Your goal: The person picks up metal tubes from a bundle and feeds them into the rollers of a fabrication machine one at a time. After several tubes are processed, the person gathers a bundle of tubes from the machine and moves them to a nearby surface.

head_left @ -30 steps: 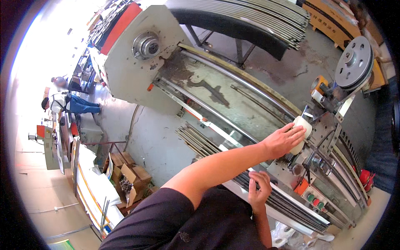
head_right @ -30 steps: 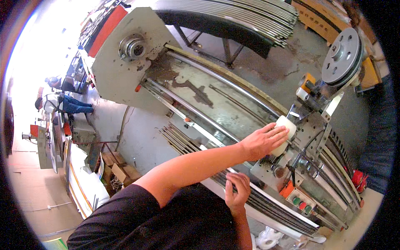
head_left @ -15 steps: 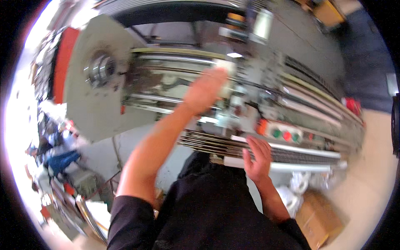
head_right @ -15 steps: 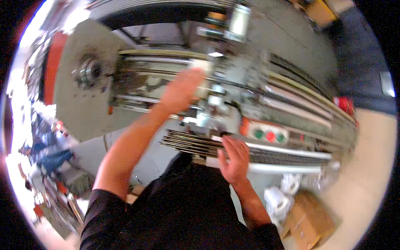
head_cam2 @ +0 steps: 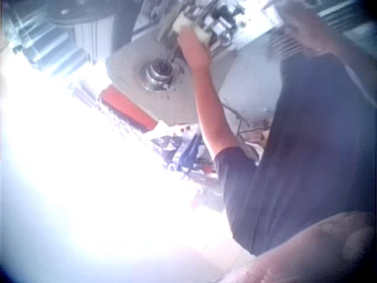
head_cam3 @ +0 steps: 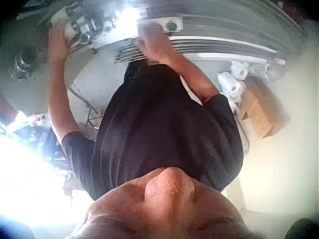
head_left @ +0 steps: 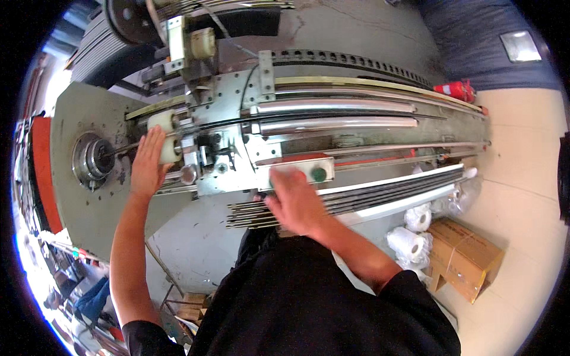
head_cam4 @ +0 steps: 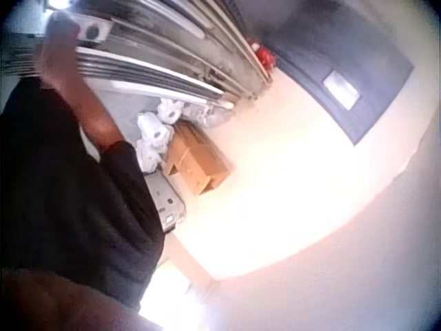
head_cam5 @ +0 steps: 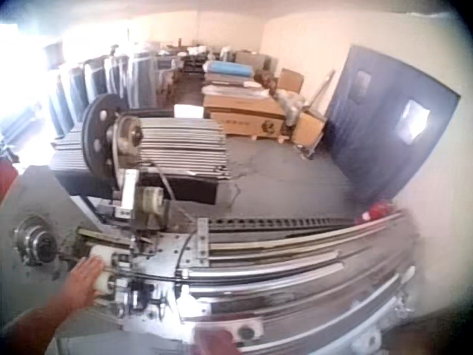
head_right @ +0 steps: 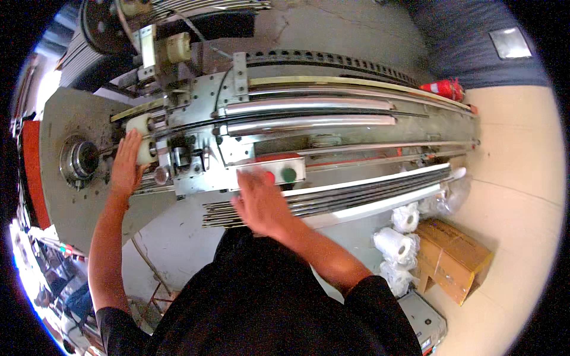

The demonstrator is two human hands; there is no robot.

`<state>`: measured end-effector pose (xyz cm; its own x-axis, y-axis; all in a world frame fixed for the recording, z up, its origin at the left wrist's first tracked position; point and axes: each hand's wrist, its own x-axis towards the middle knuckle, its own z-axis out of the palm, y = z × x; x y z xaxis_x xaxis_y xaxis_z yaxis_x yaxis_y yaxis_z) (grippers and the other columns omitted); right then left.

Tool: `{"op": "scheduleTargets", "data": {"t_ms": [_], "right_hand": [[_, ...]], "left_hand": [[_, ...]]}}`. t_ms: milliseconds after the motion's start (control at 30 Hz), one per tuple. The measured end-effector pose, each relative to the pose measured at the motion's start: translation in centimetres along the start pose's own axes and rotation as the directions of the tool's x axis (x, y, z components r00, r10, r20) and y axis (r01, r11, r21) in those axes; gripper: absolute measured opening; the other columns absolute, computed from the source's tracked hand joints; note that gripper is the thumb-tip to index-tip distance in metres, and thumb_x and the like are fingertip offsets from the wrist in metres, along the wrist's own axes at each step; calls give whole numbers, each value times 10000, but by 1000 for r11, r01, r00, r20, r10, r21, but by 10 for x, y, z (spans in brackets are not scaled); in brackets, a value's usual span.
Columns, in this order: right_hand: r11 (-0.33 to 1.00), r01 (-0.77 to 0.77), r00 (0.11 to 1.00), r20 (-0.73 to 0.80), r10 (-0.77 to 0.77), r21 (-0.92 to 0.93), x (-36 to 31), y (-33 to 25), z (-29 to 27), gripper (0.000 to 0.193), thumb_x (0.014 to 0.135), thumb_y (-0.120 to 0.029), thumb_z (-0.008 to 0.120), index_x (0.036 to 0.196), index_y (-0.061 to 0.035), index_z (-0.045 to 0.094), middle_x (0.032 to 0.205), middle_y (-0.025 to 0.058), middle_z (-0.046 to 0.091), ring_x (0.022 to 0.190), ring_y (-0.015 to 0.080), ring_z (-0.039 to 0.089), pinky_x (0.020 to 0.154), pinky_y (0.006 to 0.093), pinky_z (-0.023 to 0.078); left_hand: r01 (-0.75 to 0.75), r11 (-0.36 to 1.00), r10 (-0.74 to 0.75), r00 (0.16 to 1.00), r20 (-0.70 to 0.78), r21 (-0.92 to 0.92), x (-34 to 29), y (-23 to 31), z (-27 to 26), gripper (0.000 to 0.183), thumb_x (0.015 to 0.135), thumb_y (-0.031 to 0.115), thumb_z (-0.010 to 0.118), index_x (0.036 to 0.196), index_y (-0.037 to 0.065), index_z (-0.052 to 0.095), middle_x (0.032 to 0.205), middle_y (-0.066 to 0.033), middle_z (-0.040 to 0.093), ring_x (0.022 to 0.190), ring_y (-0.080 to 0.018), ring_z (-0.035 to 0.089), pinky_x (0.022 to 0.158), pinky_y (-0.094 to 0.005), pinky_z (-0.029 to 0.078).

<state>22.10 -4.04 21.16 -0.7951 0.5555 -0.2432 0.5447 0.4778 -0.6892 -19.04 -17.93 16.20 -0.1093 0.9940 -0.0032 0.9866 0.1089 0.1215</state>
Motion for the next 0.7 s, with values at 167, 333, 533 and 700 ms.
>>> {"op": "scheduleTargets", "data": {"t_ms": [167, 333, 533, 700], "right_hand": [[946, -301, 809, -557, 189, -117, 15, 156, -173, 705, 1081, -556, 558, 1561, -40, 514, 1585, 262, 516, 1499, 422, 460, 1240, 536, 362], [822, -555, 719, -571, 397, -129, -26, 426, -309, 697, 1111, -550, 485, 1505, 17, 572, 1600, 242, 523, 1488, 353, 502, 1241, 406, 361], [746, -538, 834, -374, 405, -392, -14, 438, -300, 786, 1124, -632, 276, 1616, -48, 464, 1680, 181, 436, 1605, 356, 298, 1330, 452, 161], [738, -527, 837, -408, 364, -422, -17, 446, -300, 789, 1126, -631, 250, 1611, -49, 470, 1692, 174, 418, 1617, 353, 268, 1334, 462, 137]], "left_hand": [[43, 998, -43, 999, -5, 38, -17, 2, -2, 930, 837, 171, 816, 1634, 15, 363, 1723, -174, 346, 1603, -361, 311, 1326, -506, 253], [29, 999, -31, 995, -91, -22, 2, 12, 9, 847, 839, 132, 803, 1595, 35, 433, 1683, -152, 423, 1569, -347, 380, 1306, -505, 293], [131, 991, -125, 980, -152, 26, -26, 19, 5, 860, 790, 75, 828, 1576, 80, 480, 1570, -143, 561, 1504, -317, 476, 1234, -476, 381], [322, 946, -320, 921, -223, -32, -9, 16, 7, 989, 715, -19, 844, 1610, 97, 440, 1528, -181, 553, 1478, -357, 477, 1257, -512, 342]]}}
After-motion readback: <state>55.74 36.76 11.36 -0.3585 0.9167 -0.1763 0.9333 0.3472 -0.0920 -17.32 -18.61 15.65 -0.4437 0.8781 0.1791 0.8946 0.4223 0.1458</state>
